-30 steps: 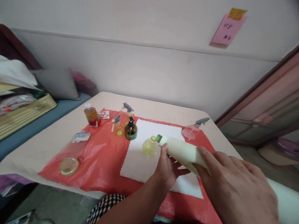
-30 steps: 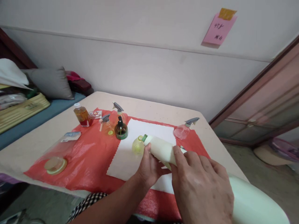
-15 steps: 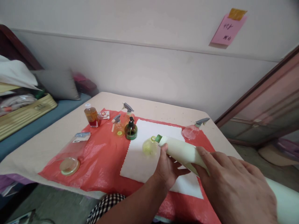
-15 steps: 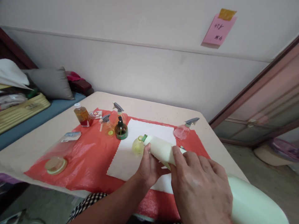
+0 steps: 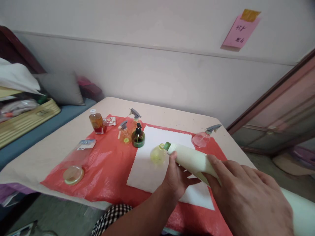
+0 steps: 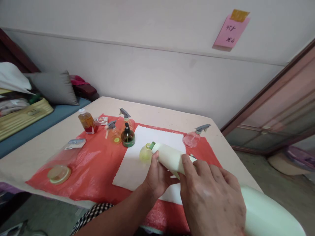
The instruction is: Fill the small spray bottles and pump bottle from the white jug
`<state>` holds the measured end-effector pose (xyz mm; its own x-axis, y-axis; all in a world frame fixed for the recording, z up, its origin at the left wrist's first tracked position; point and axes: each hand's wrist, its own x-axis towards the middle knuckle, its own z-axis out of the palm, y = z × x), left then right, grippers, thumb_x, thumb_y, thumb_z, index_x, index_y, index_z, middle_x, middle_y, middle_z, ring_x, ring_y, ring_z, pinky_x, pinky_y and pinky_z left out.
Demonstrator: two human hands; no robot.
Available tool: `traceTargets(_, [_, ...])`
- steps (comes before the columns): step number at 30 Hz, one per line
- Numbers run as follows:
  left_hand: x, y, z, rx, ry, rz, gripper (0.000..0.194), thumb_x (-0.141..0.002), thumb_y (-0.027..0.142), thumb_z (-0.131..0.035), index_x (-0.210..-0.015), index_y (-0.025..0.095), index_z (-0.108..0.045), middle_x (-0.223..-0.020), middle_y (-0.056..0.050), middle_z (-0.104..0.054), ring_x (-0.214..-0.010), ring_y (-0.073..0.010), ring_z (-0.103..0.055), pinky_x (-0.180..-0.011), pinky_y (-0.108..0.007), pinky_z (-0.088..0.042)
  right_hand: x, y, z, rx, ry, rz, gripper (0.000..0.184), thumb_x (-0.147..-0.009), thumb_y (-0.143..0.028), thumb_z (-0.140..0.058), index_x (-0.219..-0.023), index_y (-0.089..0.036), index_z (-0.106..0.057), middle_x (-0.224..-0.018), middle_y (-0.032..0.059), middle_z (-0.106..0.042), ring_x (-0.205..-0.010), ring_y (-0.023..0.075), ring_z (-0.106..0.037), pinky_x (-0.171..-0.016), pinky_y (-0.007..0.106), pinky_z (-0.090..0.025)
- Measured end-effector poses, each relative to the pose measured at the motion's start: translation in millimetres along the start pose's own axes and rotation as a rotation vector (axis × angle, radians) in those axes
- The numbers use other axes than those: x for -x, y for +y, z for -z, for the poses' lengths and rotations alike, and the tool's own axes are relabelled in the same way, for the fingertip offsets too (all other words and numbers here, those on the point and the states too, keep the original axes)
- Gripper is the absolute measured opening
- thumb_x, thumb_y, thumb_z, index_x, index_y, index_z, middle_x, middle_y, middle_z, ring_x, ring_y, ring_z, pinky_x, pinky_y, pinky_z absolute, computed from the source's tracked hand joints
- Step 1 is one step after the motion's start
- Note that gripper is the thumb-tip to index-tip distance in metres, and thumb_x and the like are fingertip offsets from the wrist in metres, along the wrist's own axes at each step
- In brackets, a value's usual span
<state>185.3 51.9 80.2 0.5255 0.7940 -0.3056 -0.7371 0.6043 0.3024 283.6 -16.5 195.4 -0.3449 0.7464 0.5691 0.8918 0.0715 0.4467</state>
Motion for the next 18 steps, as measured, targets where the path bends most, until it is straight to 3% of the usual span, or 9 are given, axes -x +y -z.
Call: traceTargets(18, [1.0,0.3,-1.3,0.001,0.004,0.003,0.071,-0.082,0.071,-0.051,-0.124,0.015,-0.063,-0.117,-0.015,-0.061,-0.097,-0.0293,-0.058,-0.084,-0.046,-0.05,-0.7,-0.8,0.4,0.001,-0.005,0.01,0.029,-0.092,-0.017,-0.039,-0.106,-0.016,-0.065,-0.072,0.0064,-0.066,-0.066,0.0265,-0.063,-0.07,0.04,-0.041])
